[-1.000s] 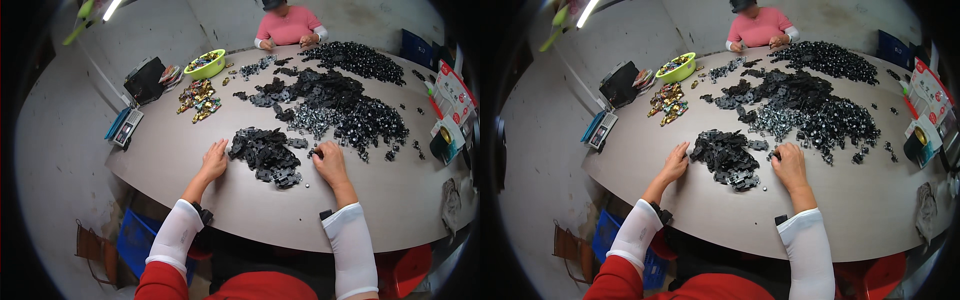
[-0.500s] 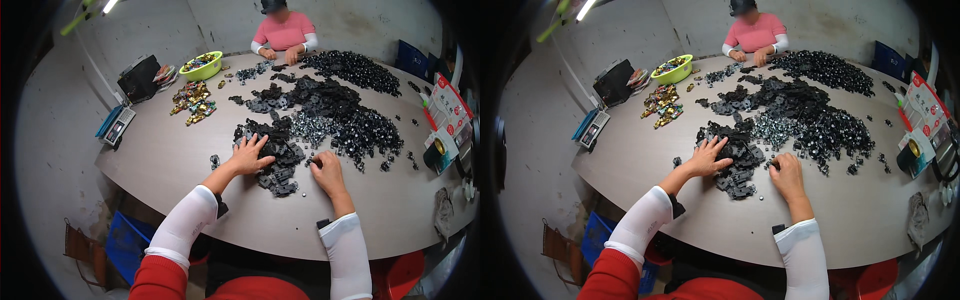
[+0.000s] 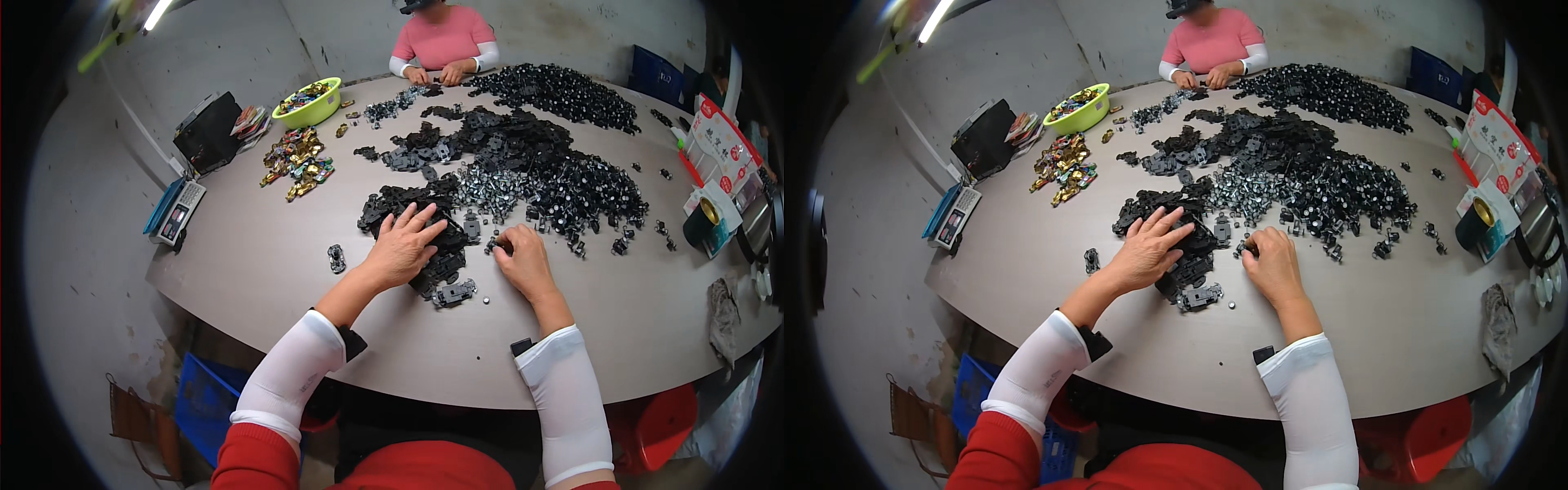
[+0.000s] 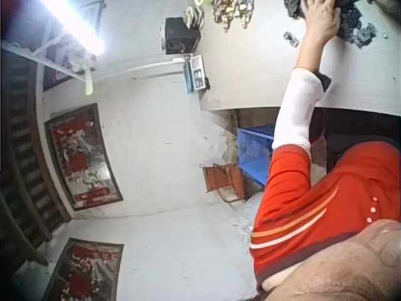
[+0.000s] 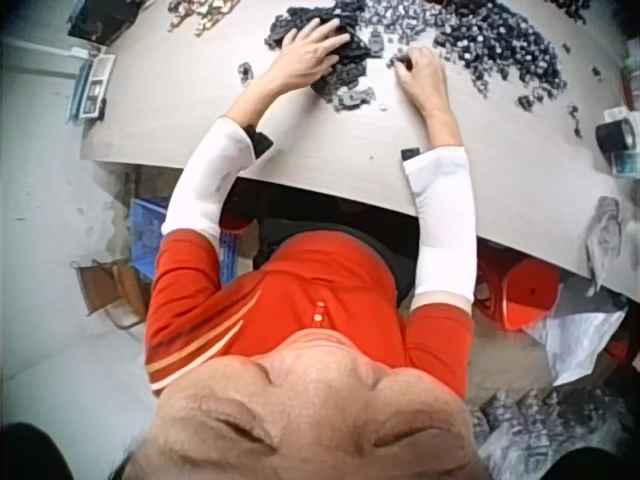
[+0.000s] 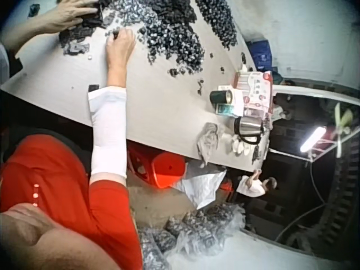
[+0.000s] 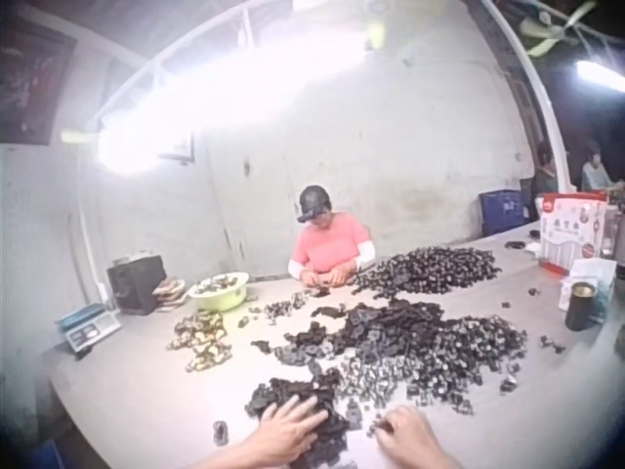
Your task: The person assembles small black plastic components by hand at a table. They pick up parts, fit them together, and place the assembled units into a blue bin. Other people are also working at the table in the background.
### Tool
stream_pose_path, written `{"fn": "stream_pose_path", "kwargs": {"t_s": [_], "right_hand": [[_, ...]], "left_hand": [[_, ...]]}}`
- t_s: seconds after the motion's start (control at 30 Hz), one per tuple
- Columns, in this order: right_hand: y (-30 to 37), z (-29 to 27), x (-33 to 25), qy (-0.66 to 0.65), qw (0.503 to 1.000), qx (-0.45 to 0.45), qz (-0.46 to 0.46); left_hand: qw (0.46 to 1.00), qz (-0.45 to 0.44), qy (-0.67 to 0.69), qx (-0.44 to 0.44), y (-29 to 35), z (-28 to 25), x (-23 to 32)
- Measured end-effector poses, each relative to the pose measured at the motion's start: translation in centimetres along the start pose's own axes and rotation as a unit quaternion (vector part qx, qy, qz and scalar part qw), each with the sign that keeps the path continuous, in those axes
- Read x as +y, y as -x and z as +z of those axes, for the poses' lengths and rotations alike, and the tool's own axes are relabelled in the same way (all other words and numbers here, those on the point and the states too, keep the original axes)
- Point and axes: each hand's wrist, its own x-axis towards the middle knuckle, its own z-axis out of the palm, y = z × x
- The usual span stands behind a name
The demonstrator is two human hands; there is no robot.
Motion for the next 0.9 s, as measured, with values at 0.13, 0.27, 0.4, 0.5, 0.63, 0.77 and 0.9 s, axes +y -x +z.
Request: {"fn": "stream_pose_path", "kwargs": {"t_s": [0.13,0.27,0.4,0.5,0.63,0.77,0.9], "right_hand": [[0.1,0.2,0.5,0.006,1.000,0.002,-0.017],[0.1,-0.1,0.5,0.000,1.000,0.011,-0.008],[0.1,0.0,0.4,0.012,0.999,0.023,-0.030],[0.2,0.2,0.1,0.022,1.000,0.009,-0.020],[0.4,0.3,0.3,0.031,0.999,0.012,-0.030],[0.5,0.5,-0.3,0.046,0.998,0.016,-0.040],[0.0,0.4,-0.3,-0.017,1.000,0.025,-0.006]], "left_hand": [[1.000,-0.012,0.002,0.016,-1.4,-0.5,0.2],[0.993,0.061,0.024,0.096,-4.6,-0.3,2.8],[0.997,0.069,-0.036,-0.002,-6.5,1.6,5.5],[0.997,0.047,-0.052,-0.035,-7.2,3.5,5.1],[0.993,0.072,-0.094,-0.009,-7.6,4.2,5.5],[0.993,0.080,-0.068,0.055,-7.5,3.7,4.9],[0.986,0.047,0.063,0.147,-8.0,2.7,3.6]]}}
